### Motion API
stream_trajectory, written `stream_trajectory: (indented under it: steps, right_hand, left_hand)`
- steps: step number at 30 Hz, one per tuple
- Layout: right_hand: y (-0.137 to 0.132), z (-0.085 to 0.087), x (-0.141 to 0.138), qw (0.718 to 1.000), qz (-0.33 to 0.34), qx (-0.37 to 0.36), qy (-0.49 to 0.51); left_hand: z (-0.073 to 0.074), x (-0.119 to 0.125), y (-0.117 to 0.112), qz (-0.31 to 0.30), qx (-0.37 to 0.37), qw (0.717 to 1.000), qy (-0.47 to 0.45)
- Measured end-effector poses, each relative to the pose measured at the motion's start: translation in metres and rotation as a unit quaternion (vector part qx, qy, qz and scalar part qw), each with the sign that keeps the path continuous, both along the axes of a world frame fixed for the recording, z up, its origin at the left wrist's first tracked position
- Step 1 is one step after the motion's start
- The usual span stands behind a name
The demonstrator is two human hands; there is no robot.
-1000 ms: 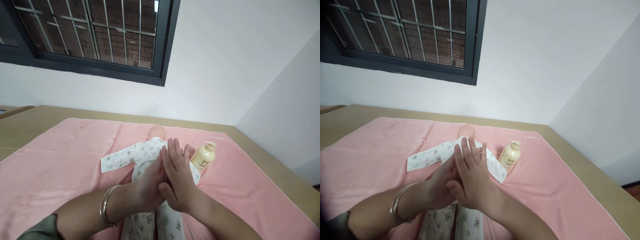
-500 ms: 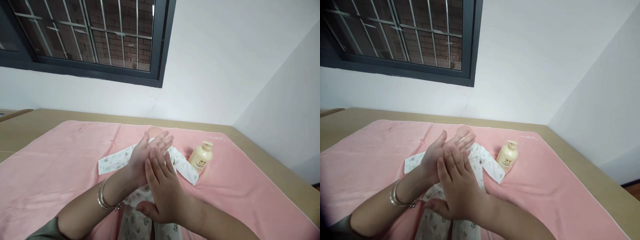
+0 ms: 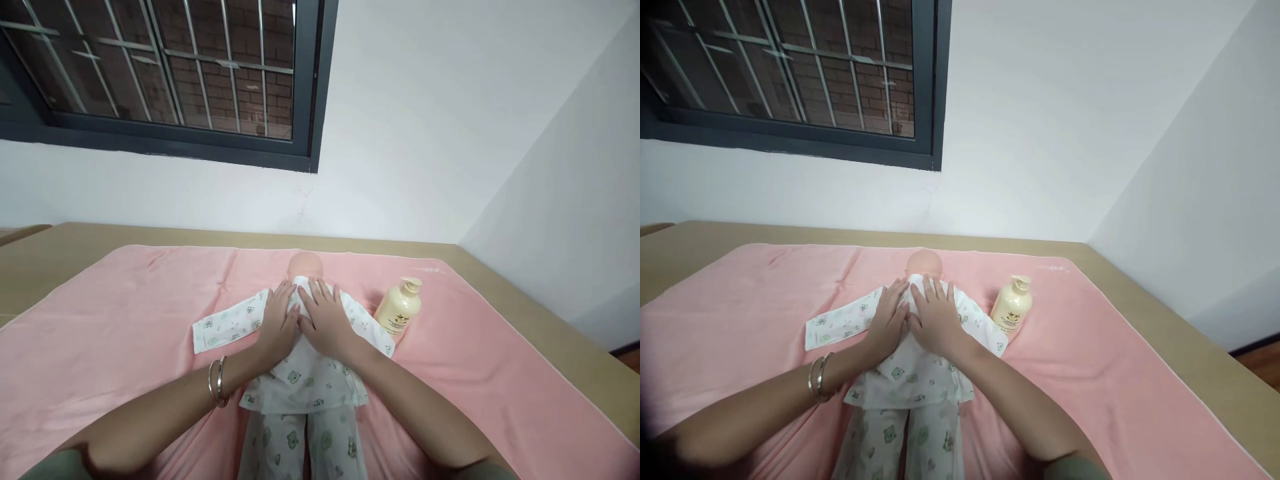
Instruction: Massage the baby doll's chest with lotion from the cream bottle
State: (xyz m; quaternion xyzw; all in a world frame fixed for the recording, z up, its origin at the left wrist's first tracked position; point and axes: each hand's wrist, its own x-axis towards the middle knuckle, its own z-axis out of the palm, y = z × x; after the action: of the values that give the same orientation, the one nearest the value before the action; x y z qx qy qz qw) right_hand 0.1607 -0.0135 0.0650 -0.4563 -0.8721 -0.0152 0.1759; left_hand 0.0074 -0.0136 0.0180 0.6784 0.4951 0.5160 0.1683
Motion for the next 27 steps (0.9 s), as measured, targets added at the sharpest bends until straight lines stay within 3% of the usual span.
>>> stream_trajectory:
  steps: [5, 9, 12, 16, 19, 24, 27]
  right_hand:
    - [-0.026, 0.002, 0.0, 0.998, 0.066, 0.004, -0.017]
    - [0.002, 0.006, 0.004, 0.999, -0.018, -0.03, -0.006]
    - [0.011, 0.004, 0.0, 0.999, -0.015, -0.031, -0.021]
    - [-0.027, -0.006, -0.011, 0.999, 0.036, 0.017, -0.021]
    - [-0.047, -0.012, -0.013, 0.999, 0.033, 0.018, -0.001]
    - [-0.005, -0.008, -0.007, 0.998, -0.042, -0.039, 0.033]
    - [0.008, -0.003, -0.006, 0.998, -0.031, -0.04, 0.023]
  left_hand:
    - [-0.008, -0.002, -0.003, -0.011, 0.007, 0.999, -0.038]
    - [-0.012, -0.003, -0.004, 0.0, 0.015, 0.999, -0.04]
    - [-0.014, -0.002, -0.005, 0.002, 0.025, 0.999, -0.041]
    - [-0.015, -0.003, -0.006, -0.003, 0.03, 0.998, -0.047]
    - [-0.015, -0.005, -0.007, -0.003, 0.034, 0.999, -0.043]
    - [-0.014, -0.002, -0.009, 0.0, 0.051, 0.998, -0.042]
    - [-0.013, -0.001, -0.01, 0.004, 0.055, 0.998, -0.044]
